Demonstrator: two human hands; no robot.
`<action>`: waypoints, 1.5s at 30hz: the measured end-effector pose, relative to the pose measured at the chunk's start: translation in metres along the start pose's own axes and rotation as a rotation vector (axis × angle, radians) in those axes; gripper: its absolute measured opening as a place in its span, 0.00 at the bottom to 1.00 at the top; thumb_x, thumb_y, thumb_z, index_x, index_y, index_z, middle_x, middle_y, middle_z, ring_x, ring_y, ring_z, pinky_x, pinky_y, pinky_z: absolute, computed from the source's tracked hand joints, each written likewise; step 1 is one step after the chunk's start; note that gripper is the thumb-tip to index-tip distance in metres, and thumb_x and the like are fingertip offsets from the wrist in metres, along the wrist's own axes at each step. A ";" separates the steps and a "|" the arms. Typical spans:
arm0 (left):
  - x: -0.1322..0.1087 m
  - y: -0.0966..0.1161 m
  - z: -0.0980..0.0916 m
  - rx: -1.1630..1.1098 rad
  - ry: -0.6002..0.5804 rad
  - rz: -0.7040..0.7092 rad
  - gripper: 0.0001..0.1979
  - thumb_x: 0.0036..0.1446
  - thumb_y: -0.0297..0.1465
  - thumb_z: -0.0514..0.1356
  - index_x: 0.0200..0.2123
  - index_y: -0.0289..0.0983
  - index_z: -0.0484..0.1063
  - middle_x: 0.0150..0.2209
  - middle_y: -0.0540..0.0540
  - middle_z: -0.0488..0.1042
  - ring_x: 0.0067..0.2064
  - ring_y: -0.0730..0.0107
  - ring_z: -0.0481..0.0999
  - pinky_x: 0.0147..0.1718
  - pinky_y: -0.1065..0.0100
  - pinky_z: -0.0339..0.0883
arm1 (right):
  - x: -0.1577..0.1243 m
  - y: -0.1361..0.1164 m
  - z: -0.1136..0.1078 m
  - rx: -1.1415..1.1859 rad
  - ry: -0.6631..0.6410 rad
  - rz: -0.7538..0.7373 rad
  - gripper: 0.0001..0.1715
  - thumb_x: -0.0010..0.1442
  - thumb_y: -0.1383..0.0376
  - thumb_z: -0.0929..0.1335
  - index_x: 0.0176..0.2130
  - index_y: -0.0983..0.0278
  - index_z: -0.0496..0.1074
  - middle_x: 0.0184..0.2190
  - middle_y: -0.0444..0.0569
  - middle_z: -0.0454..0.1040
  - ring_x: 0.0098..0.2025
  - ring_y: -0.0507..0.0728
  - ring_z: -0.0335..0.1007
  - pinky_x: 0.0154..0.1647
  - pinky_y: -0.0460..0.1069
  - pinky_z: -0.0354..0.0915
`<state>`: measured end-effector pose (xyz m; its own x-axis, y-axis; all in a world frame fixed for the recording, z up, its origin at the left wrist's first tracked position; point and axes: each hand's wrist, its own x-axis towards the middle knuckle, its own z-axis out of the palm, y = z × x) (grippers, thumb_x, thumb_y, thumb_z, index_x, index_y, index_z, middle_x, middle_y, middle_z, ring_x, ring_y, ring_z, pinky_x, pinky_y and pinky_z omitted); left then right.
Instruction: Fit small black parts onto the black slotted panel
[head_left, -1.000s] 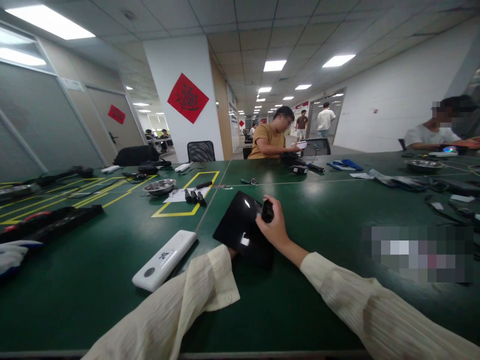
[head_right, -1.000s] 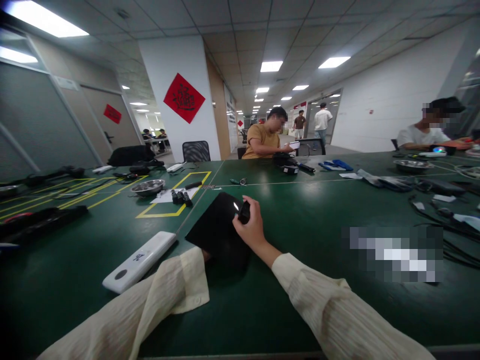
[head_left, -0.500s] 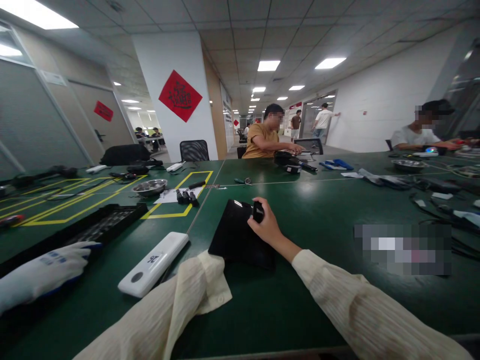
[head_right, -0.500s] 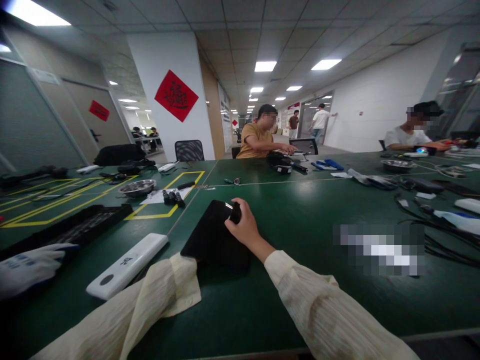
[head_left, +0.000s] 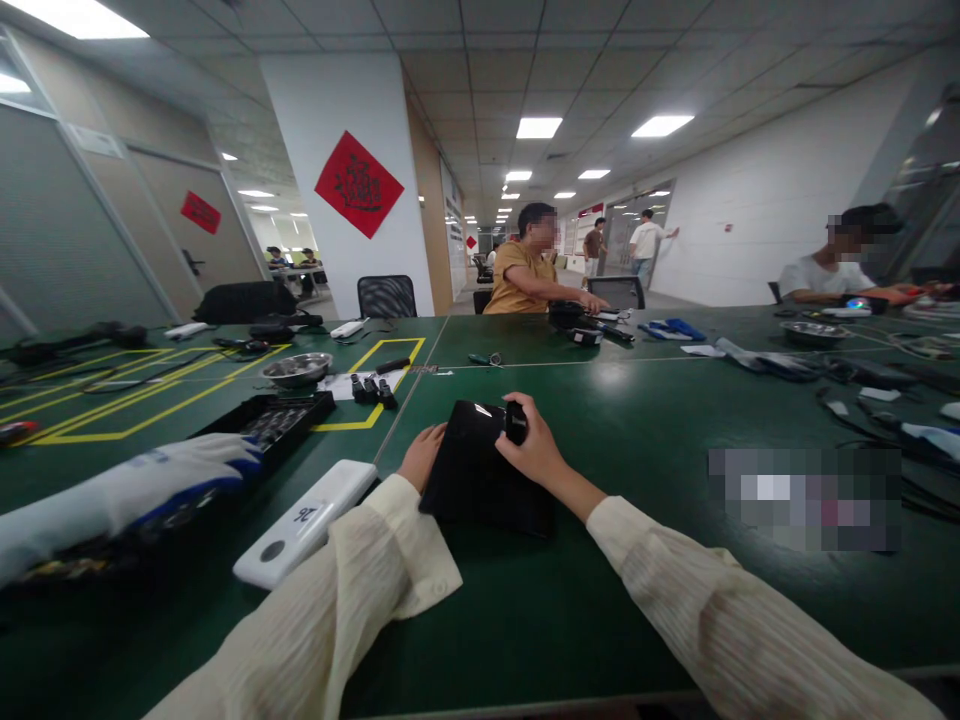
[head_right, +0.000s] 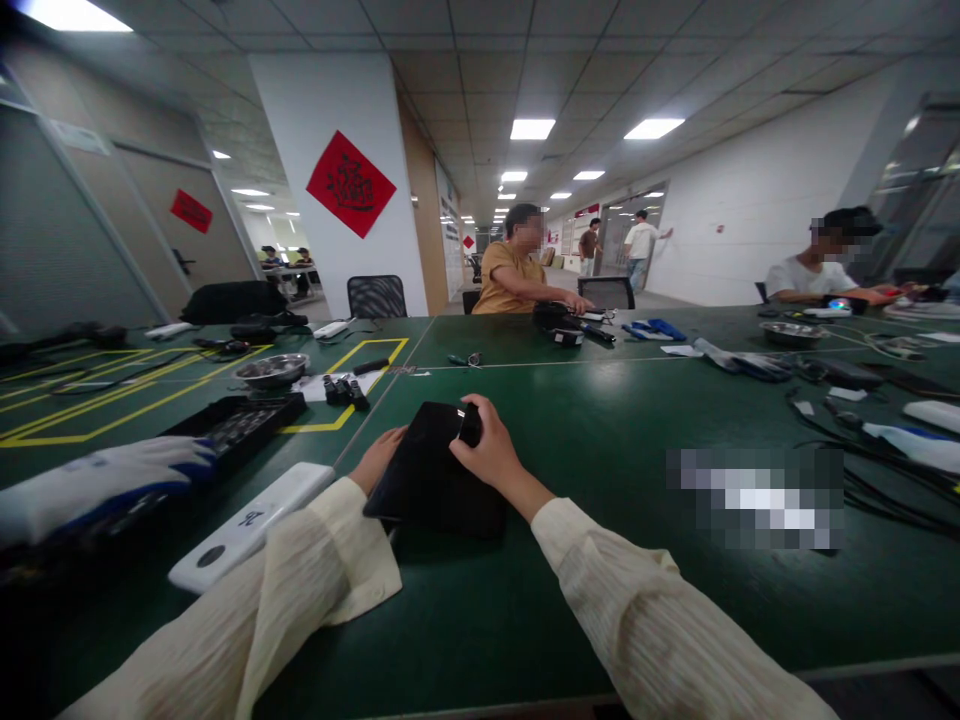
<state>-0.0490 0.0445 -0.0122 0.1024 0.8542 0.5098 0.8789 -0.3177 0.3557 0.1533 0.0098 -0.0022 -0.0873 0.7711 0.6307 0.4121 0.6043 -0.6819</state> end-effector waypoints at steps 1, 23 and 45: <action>0.001 -0.004 -0.004 0.030 -0.048 0.028 0.11 0.58 0.30 0.55 0.45 0.37 0.68 0.46 0.43 0.70 0.48 0.64 0.69 0.46 0.59 0.65 | 0.001 0.000 0.001 -0.018 -0.007 -0.015 0.30 0.46 0.68 0.65 0.50 0.61 0.56 0.44 0.50 0.64 0.42 0.55 0.63 0.44 0.53 0.62; 0.005 -0.002 0.002 -0.066 0.023 -0.232 0.17 0.57 0.30 0.47 0.47 0.34 0.67 0.45 0.40 0.73 0.50 0.57 0.69 0.49 0.57 0.61 | -0.013 -0.007 0.000 -0.418 -0.070 -0.146 0.47 0.51 0.56 0.67 0.61 0.65 0.41 0.57 0.61 0.49 0.58 0.64 0.49 0.55 0.62 0.54; 0.008 -0.004 0.008 -0.367 0.275 -0.379 0.11 0.56 0.32 0.46 0.37 0.41 0.67 0.41 0.45 0.73 0.48 0.60 0.68 0.49 0.57 0.60 | -0.026 -0.046 0.040 -0.623 -0.736 -0.170 0.34 0.55 0.47 0.61 0.59 0.50 0.56 0.64 0.52 0.47 0.64 0.72 0.36 0.58 0.68 0.36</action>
<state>-0.0479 0.0566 -0.0160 -0.3549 0.8133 0.4611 0.6067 -0.1748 0.7754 0.1002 -0.0296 -0.0024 -0.6464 0.7440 0.1690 0.7288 0.6677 -0.1520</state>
